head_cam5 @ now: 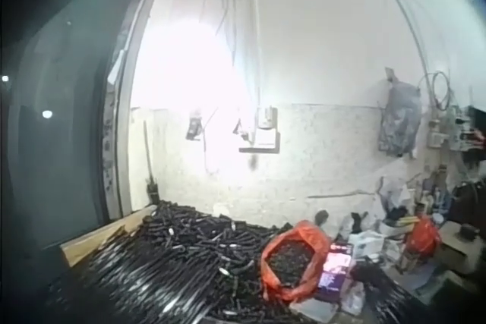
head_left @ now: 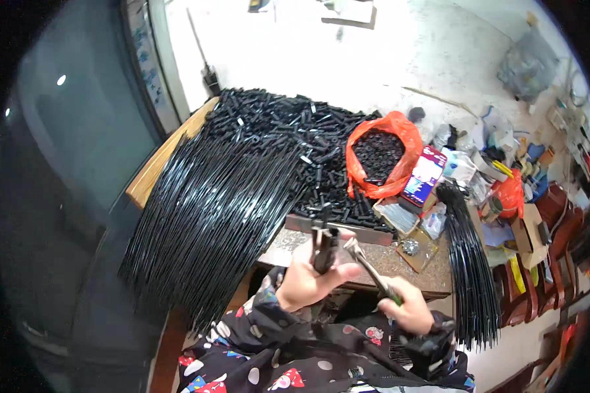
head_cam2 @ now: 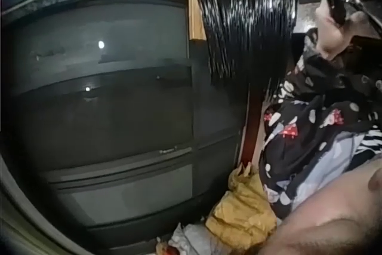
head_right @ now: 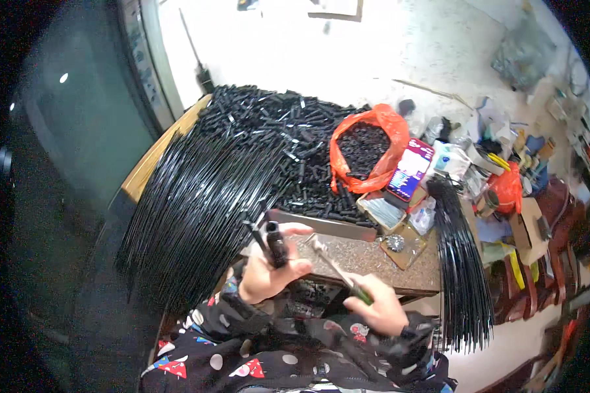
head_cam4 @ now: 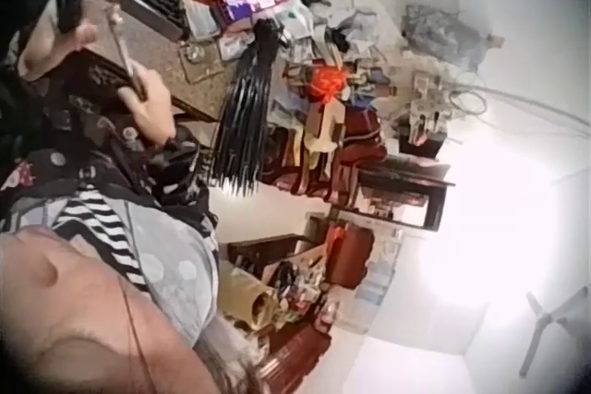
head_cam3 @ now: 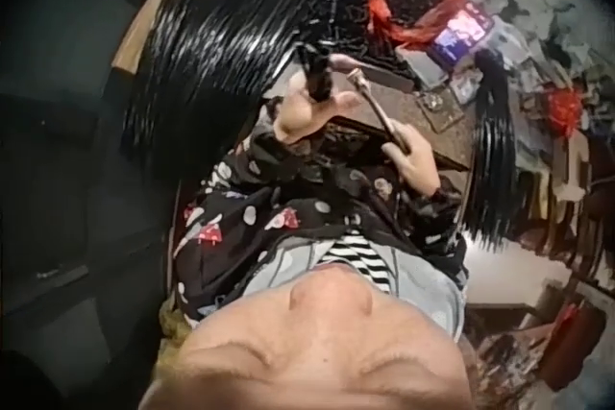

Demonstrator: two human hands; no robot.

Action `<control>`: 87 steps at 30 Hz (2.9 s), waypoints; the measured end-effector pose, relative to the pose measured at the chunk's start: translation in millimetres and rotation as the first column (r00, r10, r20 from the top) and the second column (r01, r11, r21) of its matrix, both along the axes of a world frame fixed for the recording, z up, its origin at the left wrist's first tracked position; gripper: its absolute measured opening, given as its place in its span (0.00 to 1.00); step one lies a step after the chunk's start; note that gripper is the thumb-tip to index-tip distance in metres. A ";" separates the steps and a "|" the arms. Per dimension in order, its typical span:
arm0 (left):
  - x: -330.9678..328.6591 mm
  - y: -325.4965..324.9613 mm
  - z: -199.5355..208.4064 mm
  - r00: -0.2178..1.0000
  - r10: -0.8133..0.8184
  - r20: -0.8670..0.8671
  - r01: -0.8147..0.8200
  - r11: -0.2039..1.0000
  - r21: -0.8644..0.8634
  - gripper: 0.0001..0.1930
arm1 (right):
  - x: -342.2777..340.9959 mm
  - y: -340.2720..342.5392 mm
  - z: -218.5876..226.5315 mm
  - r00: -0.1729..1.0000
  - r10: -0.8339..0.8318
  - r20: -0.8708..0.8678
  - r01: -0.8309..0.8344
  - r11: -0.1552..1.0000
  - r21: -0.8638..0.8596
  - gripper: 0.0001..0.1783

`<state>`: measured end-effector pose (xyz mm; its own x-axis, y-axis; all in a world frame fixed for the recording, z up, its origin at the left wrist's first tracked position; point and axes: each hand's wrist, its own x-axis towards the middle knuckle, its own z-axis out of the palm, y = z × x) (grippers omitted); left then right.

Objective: Assemble black electrical cables with connectors using a manual tool at a factory workbench.

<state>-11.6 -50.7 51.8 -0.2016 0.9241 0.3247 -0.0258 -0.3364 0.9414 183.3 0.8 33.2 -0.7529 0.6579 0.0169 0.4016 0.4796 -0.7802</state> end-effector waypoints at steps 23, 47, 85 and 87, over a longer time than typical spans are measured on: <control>-53.1 -20.7 -15.5 0.567 -0.188 0.802 -0.293 0.864 0.410 0.16 | 32.4 38.9 -52.7 0.669 -0.402 -0.625 -0.024 0.829 -0.559 0.28; 2.8 21.8 -16.2 0.972 -0.226 -0.073 0.214 0.967 -0.141 0.10 | -47.5 16.5 0.6 0.692 -0.350 -0.632 -0.121 0.806 -0.579 0.06; -42.1 307.8 -45.3 0.506 0.177 -0.844 -0.204 0.976 0.082 0.09 | -26.0 121.9 -2.7 0.503 -0.636 -0.584 -0.040 0.659 -0.752 0.10; -40.0 278.3 -43.4 0.918 0.151 -0.366 -0.151 0.988 0.029 0.09 | -22.6 112.7 -2.8 0.519 -0.633 -0.575 -0.022 0.662 -0.749 0.09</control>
<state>-51.6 227.6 8.4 -0.2060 0.8918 0.4029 0.3716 -0.3096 0.8753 160.7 113.6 30.4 -0.3909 0.9188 -0.0547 -0.4690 -0.2500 -0.8471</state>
